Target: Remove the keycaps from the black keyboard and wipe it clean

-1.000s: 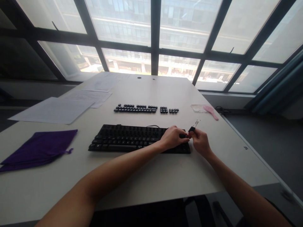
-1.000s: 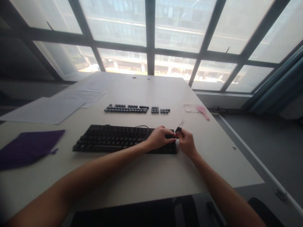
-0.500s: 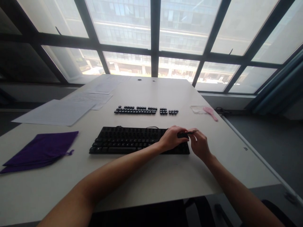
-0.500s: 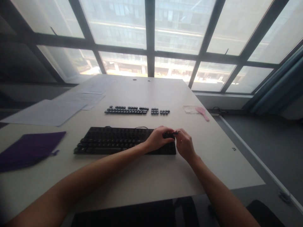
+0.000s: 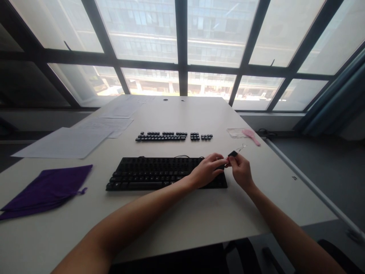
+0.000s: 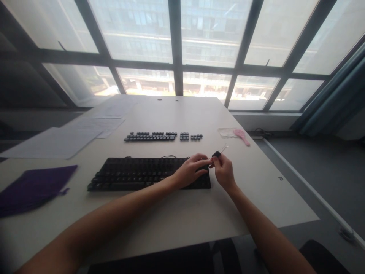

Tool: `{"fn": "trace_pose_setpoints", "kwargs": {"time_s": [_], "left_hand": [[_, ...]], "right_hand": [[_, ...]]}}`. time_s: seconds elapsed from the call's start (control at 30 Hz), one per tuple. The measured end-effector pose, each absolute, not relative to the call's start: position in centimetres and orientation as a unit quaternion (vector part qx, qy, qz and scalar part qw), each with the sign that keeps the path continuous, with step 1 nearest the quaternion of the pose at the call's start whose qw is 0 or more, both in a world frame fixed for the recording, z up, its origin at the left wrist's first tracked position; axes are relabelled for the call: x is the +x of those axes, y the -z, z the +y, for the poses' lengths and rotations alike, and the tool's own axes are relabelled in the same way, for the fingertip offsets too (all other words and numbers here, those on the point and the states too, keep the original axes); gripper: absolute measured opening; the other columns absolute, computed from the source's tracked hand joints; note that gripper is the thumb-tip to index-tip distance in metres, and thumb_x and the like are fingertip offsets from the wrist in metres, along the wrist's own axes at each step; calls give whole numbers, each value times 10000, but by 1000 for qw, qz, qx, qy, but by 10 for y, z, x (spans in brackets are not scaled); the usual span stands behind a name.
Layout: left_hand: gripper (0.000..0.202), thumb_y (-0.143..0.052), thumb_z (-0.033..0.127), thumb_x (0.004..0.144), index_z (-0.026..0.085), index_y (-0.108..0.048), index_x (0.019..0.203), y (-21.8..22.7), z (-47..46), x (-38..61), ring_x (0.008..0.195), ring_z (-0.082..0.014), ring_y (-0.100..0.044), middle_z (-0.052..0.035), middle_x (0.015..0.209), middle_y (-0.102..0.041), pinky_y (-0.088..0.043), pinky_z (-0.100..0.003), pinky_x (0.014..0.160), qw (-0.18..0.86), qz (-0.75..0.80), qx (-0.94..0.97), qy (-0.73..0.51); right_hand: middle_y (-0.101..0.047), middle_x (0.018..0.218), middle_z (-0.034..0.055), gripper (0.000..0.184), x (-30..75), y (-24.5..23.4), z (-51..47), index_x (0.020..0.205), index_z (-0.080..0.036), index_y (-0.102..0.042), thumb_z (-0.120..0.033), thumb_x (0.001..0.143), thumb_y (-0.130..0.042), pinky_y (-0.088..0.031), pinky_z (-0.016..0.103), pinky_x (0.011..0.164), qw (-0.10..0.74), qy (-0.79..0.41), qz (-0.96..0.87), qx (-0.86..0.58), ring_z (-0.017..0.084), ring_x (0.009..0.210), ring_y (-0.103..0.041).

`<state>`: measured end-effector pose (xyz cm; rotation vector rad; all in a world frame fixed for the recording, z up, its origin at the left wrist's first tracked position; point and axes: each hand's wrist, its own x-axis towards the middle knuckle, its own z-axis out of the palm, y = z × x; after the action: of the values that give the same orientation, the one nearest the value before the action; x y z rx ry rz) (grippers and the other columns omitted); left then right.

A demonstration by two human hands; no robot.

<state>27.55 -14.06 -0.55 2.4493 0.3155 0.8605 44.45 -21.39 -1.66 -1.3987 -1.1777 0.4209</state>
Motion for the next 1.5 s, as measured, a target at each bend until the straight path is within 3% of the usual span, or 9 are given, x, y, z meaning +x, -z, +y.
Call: {"fn": "trace_pose_setpoints", "kwargs": {"time_s": [0.07,0.17,0.33,0.47,0.8,0.97,1.13,1.5], "left_hand": [[217,-537,231,974,224,-690,1127,10,-141,277,1048,-193,-604,-88,1235,-596,-495,-343,952,246,96,911,-316],[257,-488,270,1003,186,-717,1083,12,-143,279,997,-189,-628,-98,1162,-635,-514,-330,910,262,71,902,-336],[203,-591,278,955,190,-754,1037,-2,-137,276,916,-178,-669,-88,1050,-692,-546,-300,827,332,95,845,-409],[142,-669,238,898,217,-779,984,-13,-111,277,902,-183,-677,-69,989,-729,-546,-304,818,316,161,827,-437],[80,-725,118,798,163,-791,806,12,-23,334,785,-170,-691,-60,880,-745,-538,-281,795,211,187,919,-275],[74,-733,134,795,177,-786,825,19,-15,343,811,-168,-676,-44,933,-749,-524,-288,816,186,205,924,-265],[25,-769,206,783,199,-777,807,18,-14,346,934,-237,-615,-53,946,-747,-494,-361,865,145,262,915,-270],[105,-745,276,809,204,-777,880,12,-6,353,949,-256,-548,-60,946,-730,-461,-361,853,57,312,919,-235]], "right_hand": [[-691,750,60,302,446,18,-213,815,-165,-640,-437,926,-570,-548,307,595,611,-204,-483,-593,187,638,-649],[-689,728,58,321,446,18,-212,793,-162,-648,-452,917,-587,-559,304,594,628,-217,-464,-586,183,635,-651],[-687,682,54,345,445,15,-210,777,-161,-631,-469,922,-577,-563,302,553,656,-238,-434,-570,172,566,-649],[-691,670,65,358,446,13,-209,762,-157,-618,-473,925,-570,-567,303,538,677,-236,-405,-567,187,581,-672],[-678,659,50,354,447,9,-212,766,-160,-608,-470,931,-561,-532,292,515,679,-227,-416,-561,172,558,-643],[-681,667,48,337,452,4,-215,763,-166,-607,-427,960,-528,-507,285,536,682,-200,-421,-564,158,560,-620],[-681,678,35,295,451,-4,-221,770,-176,-604,-375,972,-520,-486,281,560,677,-182,-441,-561,147,564,-596],[-665,667,28,288,451,-9,-225,766,-181,-597,-366,971,-517,-471,285,566,672,-179,-451,-560,151,569,-584]]}}
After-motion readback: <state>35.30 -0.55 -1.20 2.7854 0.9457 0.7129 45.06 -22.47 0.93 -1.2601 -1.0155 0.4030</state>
